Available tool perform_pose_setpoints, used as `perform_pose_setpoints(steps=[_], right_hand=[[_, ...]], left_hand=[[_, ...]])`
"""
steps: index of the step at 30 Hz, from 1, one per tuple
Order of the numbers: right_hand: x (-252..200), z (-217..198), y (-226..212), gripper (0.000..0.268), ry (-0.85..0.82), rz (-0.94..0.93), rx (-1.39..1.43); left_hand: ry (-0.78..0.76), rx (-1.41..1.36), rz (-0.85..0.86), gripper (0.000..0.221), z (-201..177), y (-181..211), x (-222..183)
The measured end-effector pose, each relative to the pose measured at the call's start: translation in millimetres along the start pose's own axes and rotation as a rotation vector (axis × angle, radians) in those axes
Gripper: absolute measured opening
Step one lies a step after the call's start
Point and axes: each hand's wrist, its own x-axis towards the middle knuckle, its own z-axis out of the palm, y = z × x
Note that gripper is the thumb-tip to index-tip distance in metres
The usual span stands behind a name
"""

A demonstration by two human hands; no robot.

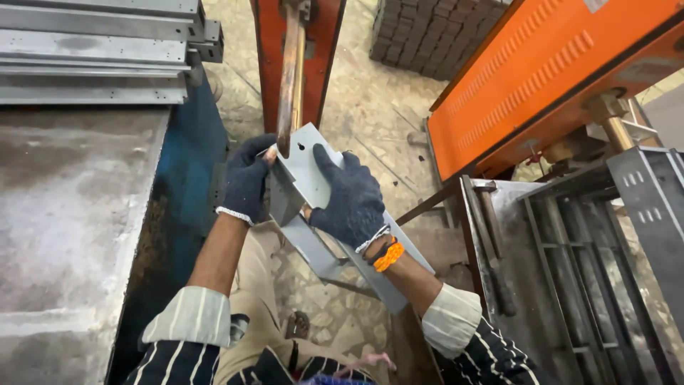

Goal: The worker is assembling metal components into an enclosure using a spot welding machine and a hammer for alignment.

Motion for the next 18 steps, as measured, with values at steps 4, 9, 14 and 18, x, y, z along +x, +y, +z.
perform_pose_setpoints(steps=[4, 9, 14, 18], right_hand=[[4.3, -0.7, -1.7, 0.103, 0.057, -0.017, -0.018], [-1.4, -0.3, -3.7, 0.103, 0.043, 0.025, -0.022], [0.3, -0.1, -5.0, 0.102, 0.036, 0.008, -0.011], [-0.3, -0.4, -4.1, 0.103, 0.037, 0.012, -0.002]], left_hand=[[-0.014, 0.051, 0.023, 0.027, 1.4, 4.8, 6.3], [-0.015, -0.067, -0.069, 0.026, 7.3, 13.1, -4.7], [-0.045, 0.029, -0.019, 0.026, 3.6, 6.4, -3.4], [-0.037, -0.021, 0.024, 0.024, 9.7, 6.3, -7.0]])
